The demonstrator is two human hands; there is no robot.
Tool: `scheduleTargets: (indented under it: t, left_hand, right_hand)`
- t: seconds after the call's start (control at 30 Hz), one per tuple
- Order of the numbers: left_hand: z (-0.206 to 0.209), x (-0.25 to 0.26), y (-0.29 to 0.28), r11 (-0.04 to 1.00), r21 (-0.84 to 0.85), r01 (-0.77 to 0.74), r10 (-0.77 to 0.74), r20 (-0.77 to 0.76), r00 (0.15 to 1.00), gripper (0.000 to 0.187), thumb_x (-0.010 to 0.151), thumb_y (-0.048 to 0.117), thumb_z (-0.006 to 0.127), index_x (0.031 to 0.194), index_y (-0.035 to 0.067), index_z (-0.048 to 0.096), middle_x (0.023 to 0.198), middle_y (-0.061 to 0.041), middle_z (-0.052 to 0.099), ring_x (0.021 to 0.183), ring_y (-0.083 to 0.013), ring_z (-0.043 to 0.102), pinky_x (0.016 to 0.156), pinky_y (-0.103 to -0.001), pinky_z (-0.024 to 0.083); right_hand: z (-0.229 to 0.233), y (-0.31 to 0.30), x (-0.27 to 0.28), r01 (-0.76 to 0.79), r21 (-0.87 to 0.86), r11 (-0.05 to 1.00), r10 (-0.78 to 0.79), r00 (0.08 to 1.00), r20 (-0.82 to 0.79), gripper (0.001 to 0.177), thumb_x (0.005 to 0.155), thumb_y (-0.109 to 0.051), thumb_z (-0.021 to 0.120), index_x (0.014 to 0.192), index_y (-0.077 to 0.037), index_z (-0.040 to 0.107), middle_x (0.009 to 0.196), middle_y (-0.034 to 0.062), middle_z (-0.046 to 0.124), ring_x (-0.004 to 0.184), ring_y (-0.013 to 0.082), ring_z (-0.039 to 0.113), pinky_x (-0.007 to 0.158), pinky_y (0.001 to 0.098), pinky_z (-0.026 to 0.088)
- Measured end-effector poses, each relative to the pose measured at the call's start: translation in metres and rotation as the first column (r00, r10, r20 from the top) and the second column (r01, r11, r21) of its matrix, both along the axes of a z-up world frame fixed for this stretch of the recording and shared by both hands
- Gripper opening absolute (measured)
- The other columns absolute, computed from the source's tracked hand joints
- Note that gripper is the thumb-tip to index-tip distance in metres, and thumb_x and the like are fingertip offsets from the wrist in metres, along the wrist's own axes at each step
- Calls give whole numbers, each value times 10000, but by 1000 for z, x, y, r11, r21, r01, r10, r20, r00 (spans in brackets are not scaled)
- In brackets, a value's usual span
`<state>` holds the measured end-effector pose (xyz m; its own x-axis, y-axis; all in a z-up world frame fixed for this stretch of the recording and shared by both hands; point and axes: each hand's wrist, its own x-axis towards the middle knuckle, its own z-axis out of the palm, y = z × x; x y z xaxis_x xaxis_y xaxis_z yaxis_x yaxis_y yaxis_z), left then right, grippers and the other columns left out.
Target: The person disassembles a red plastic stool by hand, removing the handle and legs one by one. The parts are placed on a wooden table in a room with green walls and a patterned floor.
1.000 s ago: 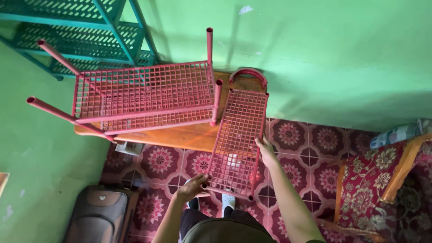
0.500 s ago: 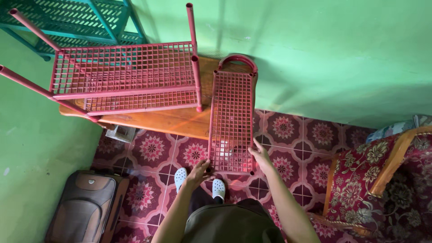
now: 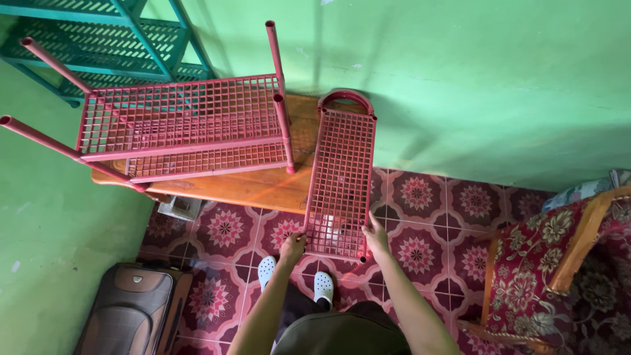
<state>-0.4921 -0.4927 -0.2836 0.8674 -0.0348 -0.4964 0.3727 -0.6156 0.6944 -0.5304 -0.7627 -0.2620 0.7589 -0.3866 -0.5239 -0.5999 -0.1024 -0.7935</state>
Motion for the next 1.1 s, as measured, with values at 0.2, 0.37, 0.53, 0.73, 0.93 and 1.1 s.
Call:
scheduleTargets:
  t: [0.2,0.37,0.53,0.73,0.93,1.1]
  left_hand:
    - [-5,-8,-5,1000,25,0,1,-52,999,409,940,382,610,1285,169,669,1120,-157,753,1060,-338,719,935,-445,555]
    - [-7,-12,-3,996,87,1,5,-75,997,434,963,390,600,1328,155,618,1147,-199,737,1112,-387,683,967,-474,521]
    - [-10,-11,-5,999,44,-12,14,-28,1000,474,946,399,611,1331,124,591,1160,-213,727,1116,-407,676,973,-478,517]
    - [-6,-9,-4,999,33,2,-1,-25,1000,462,962,425,588,1283,94,611,1124,-203,742,1080,-400,693,940,-473,528]
    - [-2,-13,6,993,-42,-111,108,-68,992,449,963,389,621,1280,70,609,967,-169,803,929,-280,762,875,-392,566]
    - [8,-8,16,940,-262,-219,248,85,965,323,905,244,658,1160,50,697,928,-96,775,765,-195,765,691,-354,622]
  right_hand:
    - [-5,4,-2,-6,-84,996,-5,991,-133,675,1014,-144,622,1599,-354,360,1082,29,680,659,98,495,587,259,472]
    - [-8,6,-2,-71,-152,986,61,996,-69,696,983,-137,669,1575,-355,375,1132,-22,693,772,65,606,745,222,542]
    - [-11,2,6,-29,-5,1000,29,1000,-12,709,974,-149,651,1604,-326,378,1145,60,720,846,78,622,813,231,549]
    - [-7,5,9,-73,-61,995,68,995,-72,696,992,-204,655,1611,-249,341,1385,89,618,995,166,651,888,313,534]
    - [1,11,11,-160,-438,885,288,926,245,650,1059,-198,717,1576,-19,367,1559,242,436,1335,373,506,1081,535,405]
    - [10,21,25,-24,-412,911,127,966,225,365,1012,-268,670,1298,-43,637,1226,155,676,1067,249,702,956,378,573]
